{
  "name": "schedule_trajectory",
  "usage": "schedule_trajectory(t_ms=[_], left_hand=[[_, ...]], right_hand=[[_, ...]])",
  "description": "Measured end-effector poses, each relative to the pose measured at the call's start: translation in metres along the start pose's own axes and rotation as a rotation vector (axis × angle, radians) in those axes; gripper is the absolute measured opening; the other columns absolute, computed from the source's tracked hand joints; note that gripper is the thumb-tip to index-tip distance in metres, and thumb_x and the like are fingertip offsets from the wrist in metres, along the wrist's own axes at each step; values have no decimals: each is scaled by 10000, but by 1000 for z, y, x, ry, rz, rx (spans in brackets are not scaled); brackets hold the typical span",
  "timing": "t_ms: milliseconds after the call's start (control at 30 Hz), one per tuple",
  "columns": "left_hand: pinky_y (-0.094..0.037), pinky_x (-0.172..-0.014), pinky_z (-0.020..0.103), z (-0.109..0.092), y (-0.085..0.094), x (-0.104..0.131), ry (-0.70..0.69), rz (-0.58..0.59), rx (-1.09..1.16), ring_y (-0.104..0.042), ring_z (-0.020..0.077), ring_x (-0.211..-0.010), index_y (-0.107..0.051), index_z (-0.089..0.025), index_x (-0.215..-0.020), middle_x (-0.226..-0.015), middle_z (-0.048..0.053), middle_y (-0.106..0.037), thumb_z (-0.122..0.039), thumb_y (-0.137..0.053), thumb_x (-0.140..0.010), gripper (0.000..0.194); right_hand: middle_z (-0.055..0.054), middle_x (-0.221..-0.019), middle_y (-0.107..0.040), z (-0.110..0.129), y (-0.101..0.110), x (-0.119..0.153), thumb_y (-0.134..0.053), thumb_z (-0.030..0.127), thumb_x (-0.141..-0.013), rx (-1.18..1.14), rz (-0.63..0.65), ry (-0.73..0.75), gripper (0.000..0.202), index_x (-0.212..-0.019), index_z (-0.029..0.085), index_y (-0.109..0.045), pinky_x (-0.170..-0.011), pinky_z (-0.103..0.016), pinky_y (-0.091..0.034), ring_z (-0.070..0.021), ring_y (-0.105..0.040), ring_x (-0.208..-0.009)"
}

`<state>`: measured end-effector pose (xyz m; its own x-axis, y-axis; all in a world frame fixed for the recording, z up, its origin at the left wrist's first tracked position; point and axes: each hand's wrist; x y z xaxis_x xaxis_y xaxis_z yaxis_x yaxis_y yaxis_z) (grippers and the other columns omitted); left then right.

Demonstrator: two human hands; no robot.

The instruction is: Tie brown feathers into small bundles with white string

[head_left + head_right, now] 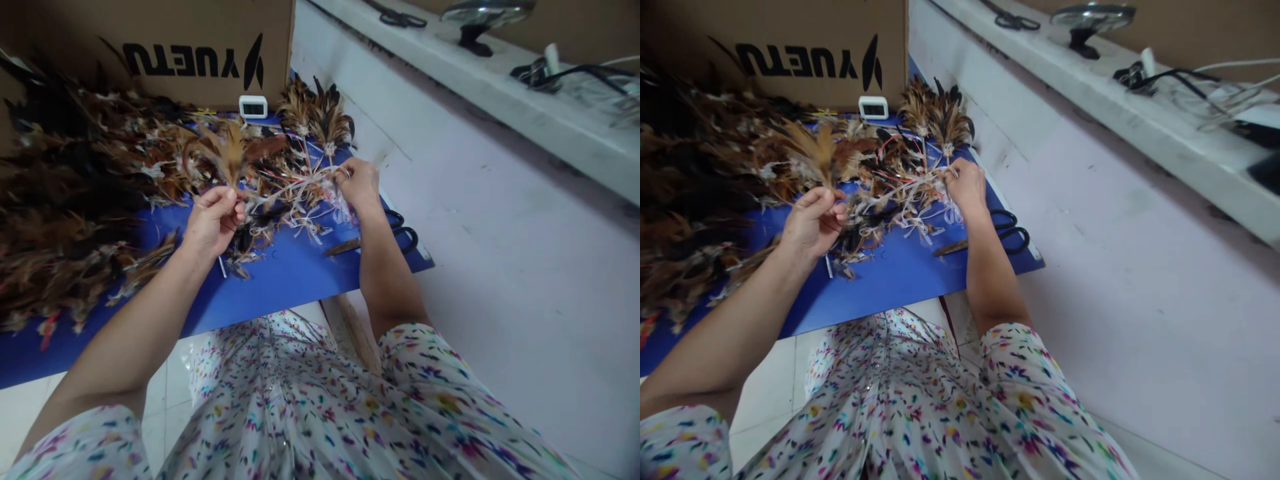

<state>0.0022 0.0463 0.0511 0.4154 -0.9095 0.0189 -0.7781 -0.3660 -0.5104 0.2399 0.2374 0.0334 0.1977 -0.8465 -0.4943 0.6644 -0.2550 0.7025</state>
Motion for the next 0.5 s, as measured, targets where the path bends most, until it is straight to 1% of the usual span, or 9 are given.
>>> schedule_trajectory(t_ms=[67,167,233,267,367,433,500], left_hand=[[-483,-458,134,1,1,0,-2,16,0,-562,46,-498,-610,-161,-636,-629,-30,-645,-141,-817,-707,220],[-490,-462,137,3,2,0,0,32,-9,-563,46,-498,-609,-159,-640,-650,-21,-658,-147,-818,-712,222],[-494,-463,139,3,2,0,2,42,-15,-561,48,-497,-611,-158,-643,-647,-20,-650,-144,-813,-719,216],[-497,-463,141,3,2,0,4,46,-15,-562,50,-500,-616,-158,-647,-645,-20,-647,-138,-807,-722,206],[-500,-463,143,3,1,1,11,50,-10,-568,56,-511,-632,-157,-651,-644,-17,-645,-117,-788,-727,178],[-498,-461,141,3,0,2,15,43,-10,-569,55,-514,-630,-158,-644,-658,-15,-657,-103,-778,-727,178],[-498,-460,141,3,0,3,19,38,-7,-570,55,-513,-624,-158,-633,-663,-13,-665,-91,-771,-725,185]], right_hand=[[-60,-759,-686,1,0,0,-632,216,-801,-62,12,-29,49,-756,198,-638,-792,-410,-535,-249,-658,-807],[-26,-650,-634,4,-2,0,-641,229,-808,-281,87,-127,82,-737,199,-613,-618,-349,-530,-190,-628,-619],[-24,-661,-642,8,-3,1,-631,227,-826,-446,137,-200,89,-752,198,-591,-515,-305,-493,-155,-603,-530],[-29,-683,-653,9,-4,1,-632,218,-829,-510,151,-222,87,-761,198,-580,-492,-292,-483,-148,-608,-523],[-34,-706,-658,11,-3,0,-660,203,-821,-607,180,-217,93,-802,199,-569,-517,-285,-515,-166,-665,-599],[-35,-737,-661,9,-4,0,-686,231,-819,-602,192,-164,115,-859,200,-583,-574,-300,-553,-181,-693,-667],[-47,-836,-682,5,-5,-1,-712,275,-812,-537,193,-79,181,-936,203,-602,-629,-325,-578,-190,-706,-711]])
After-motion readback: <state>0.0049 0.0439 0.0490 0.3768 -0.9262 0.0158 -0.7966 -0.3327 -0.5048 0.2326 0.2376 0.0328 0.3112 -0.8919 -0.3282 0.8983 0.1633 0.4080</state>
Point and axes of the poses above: each hand's wrist, its own x-axis away from the middle knuckle, its own y-axis out of the back of the hand, z = x × y
